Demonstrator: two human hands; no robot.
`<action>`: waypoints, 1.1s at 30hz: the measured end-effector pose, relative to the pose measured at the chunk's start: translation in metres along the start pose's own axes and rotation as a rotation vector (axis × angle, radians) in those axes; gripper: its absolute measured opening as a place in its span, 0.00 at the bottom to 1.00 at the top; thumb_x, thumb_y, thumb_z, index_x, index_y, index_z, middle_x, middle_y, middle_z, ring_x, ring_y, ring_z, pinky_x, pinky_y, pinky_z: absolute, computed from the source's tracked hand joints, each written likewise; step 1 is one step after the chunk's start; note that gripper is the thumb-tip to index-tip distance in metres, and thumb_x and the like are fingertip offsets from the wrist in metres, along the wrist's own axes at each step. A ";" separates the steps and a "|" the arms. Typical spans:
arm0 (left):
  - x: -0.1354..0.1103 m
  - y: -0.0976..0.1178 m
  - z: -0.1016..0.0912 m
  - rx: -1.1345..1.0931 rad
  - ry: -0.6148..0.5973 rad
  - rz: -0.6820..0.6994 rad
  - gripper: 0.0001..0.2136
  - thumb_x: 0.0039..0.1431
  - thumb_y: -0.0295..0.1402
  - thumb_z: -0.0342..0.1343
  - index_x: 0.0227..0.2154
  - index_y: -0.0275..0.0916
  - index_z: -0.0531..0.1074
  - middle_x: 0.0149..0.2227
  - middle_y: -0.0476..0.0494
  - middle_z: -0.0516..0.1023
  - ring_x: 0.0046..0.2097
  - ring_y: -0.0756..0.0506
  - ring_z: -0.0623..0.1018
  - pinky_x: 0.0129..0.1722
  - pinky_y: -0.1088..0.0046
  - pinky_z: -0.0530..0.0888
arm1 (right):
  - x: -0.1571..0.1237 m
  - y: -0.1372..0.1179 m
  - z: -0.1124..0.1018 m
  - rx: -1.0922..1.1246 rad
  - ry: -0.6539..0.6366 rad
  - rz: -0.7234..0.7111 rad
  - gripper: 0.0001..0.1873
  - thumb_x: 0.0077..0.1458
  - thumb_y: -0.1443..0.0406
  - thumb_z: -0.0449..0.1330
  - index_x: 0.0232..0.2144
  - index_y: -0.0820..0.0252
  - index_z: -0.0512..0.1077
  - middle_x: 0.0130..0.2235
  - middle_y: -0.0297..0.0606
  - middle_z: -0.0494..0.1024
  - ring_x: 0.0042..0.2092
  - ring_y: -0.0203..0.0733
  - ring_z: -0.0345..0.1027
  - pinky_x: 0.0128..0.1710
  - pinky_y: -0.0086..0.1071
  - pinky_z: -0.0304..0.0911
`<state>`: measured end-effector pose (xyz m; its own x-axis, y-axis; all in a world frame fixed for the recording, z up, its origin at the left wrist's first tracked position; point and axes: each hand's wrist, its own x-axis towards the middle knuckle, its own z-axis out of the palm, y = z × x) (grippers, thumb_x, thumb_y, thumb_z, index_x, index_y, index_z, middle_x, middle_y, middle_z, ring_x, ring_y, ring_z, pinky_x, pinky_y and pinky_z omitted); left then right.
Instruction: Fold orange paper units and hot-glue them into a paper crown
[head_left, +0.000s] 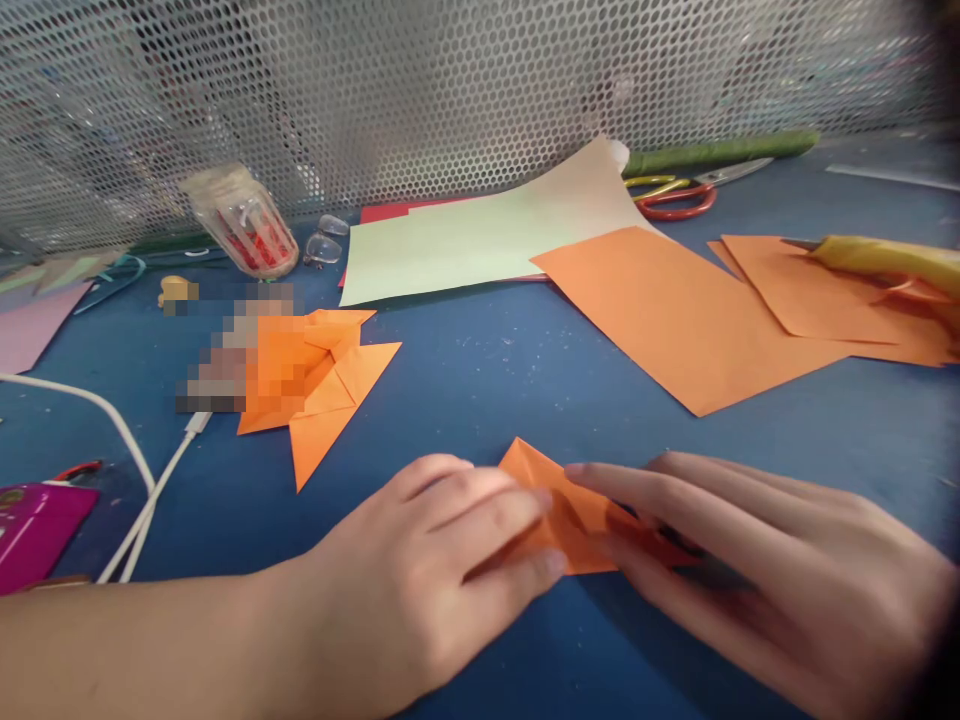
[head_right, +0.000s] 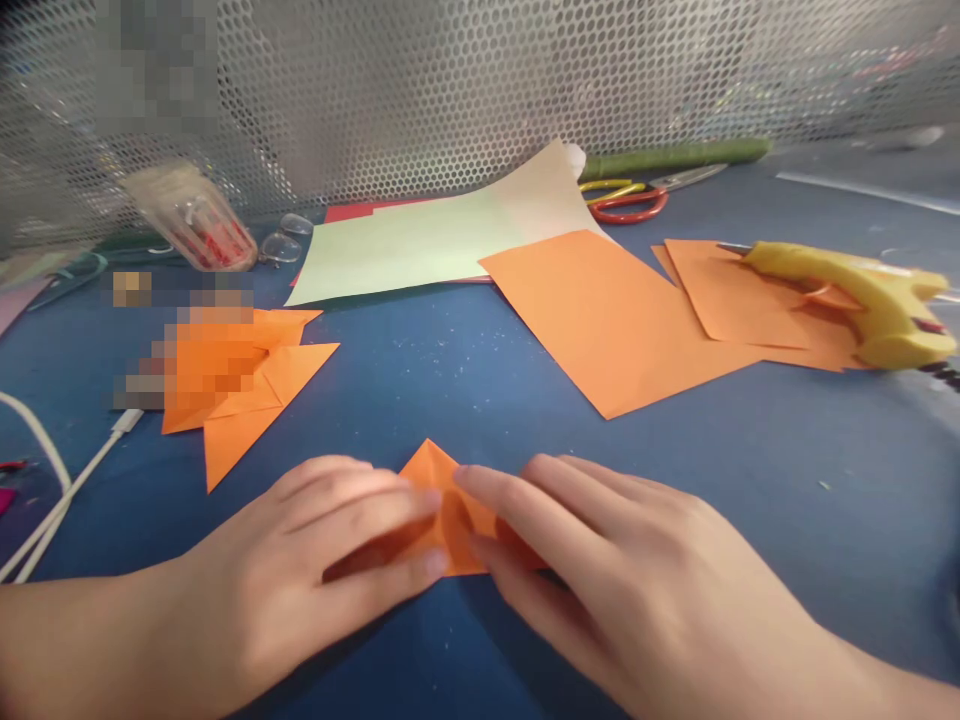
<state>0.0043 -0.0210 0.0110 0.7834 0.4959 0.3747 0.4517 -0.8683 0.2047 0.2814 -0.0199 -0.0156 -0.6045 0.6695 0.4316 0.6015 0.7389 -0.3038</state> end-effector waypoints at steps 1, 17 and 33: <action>0.003 0.002 0.000 -0.037 -0.001 -0.010 0.16 0.80 0.27 0.45 0.47 0.36 0.80 0.45 0.44 0.85 0.48 0.47 0.82 0.57 0.71 0.74 | 0.006 0.000 0.001 0.024 -0.025 -0.036 0.13 0.74 0.63 0.52 0.54 0.50 0.73 0.36 0.33 0.80 0.31 0.35 0.75 0.30 0.26 0.70; 0.002 -0.018 -0.005 -0.028 0.002 -0.186 0.14 0.76 0.24 0.50 0.59 0.32 0.71 0.47 0.40 0.81 0.45 0.43 0.78 0.49 0.65 0.77 | 0.030 0.009 0.000 0.277 -0.034 0.129 0.09 0.69 0.60 0.60 0.42 0.50 0.82 0.30 0.29 0.80 0.24 0.29 0.71 0.23 0.20 0.68; 0.014 -0.032 -0.003 -0.239 0.121 -0.278 0.09 0.64 0.17 0.60 0.40 0.35 0.82 0.33 0.49 0.84 0.34 0.49 0.81 0.36 0.78 0.78 | 0.037 0.014 0.001 0.331 -0.032 0.259 0.11 0.68 0.56 0.60 0.37 0.51 0.80 0.27 0.30 0.76 0.23 0.31 0.65 0.20 0.24 0.61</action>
<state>-0.0002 0.0142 0.0122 0.5826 0.7206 0.3758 0.5164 -0.6853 0.5135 0.2667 0.0159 -0.0051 -0.4744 0.8346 0.2799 0.5389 0.5267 -0.6574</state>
